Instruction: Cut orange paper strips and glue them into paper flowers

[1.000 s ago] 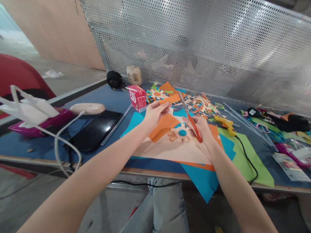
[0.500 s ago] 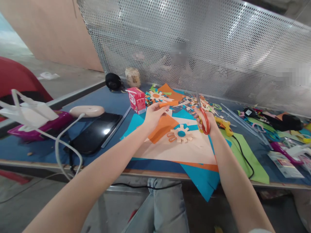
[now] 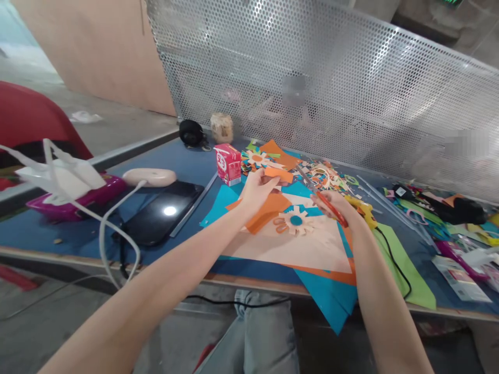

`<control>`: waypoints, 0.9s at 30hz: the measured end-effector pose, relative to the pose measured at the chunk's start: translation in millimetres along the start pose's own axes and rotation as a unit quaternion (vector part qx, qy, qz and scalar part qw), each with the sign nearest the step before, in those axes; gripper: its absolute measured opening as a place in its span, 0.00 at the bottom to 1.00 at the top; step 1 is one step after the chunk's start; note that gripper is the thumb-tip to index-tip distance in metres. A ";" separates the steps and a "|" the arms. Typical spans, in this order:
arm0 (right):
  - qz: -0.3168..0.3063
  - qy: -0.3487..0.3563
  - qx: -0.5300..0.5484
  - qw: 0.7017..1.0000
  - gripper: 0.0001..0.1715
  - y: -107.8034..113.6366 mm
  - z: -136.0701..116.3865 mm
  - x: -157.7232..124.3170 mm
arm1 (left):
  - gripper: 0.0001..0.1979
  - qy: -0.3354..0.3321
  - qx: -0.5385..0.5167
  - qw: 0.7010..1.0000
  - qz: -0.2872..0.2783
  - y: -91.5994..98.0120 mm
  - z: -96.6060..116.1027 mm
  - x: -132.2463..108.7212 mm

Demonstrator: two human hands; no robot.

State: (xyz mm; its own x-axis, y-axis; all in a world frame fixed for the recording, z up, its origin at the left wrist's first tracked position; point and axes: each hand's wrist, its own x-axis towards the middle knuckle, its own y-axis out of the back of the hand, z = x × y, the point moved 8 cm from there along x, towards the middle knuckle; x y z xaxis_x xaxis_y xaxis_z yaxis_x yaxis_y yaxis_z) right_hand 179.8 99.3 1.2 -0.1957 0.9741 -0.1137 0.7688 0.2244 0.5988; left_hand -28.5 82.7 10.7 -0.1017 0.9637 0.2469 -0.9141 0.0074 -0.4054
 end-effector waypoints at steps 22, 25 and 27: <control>-0.054 0.061 -0.038 0.996 0.23 -39.2 -27.5 -26.7 | 0.09 -0.046 -0.022 0.998 0.032 5.3 17.2 0.3; -0.047 0.043 -0.025 0.998 0.24 -38.7 -25.8 -25.9 | 0.09 -0.049 -0.022 0.998 0.032 4.5 18.6 -0.5; -0.040 0.039 -0.015 0.998 0.24 -37.8 -26.1 -26.1 | 0.09 -0.048 -0.024 0.998 0.033 4.3 18.5 -0.6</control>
State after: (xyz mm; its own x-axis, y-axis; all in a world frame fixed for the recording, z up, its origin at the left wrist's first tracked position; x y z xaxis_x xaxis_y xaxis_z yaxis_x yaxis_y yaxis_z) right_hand 139.9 64.6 2.2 -0.3035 0.9474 -0.1017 0.7300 0.2997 0.6142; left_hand -39.6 77.2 25.0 -0.1999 0.9323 0.3014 -0.8850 -0.0398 -0.4640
